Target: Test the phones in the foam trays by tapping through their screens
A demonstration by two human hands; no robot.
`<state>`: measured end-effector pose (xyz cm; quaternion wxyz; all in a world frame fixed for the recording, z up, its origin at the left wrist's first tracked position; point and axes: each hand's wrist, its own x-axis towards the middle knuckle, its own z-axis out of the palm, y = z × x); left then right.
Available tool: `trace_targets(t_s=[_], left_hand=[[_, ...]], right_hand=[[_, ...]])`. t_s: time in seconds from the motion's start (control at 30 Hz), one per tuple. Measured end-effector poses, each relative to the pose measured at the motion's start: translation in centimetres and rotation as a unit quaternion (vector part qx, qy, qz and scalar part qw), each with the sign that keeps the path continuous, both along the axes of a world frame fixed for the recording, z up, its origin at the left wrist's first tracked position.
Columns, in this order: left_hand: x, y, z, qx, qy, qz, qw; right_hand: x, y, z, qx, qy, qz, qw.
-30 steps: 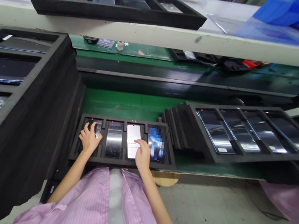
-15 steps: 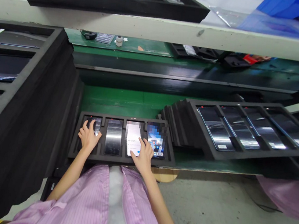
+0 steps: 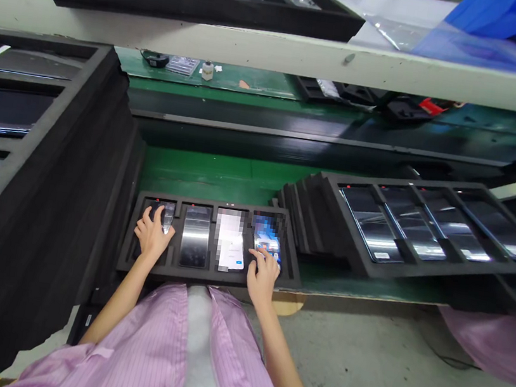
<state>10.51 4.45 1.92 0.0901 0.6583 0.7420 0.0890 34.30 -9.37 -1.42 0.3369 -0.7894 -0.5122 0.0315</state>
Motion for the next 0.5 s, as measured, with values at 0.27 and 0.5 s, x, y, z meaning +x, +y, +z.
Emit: trace_targets(t_s=[0.27,0.5], left_hand=[[0.07,-0.08,0.26,0.001,-0.004,0.004,1.000],[-0.04,-0.01,-0.06,0.003,-0.003,0.001,1.000]], right_hand=[[-0.17,-0.74,-0.46,0.004,-0.018,0.045,0.999],[0.14,-1.11,-0.60,0.014,-0.025,0.097,0.995]])
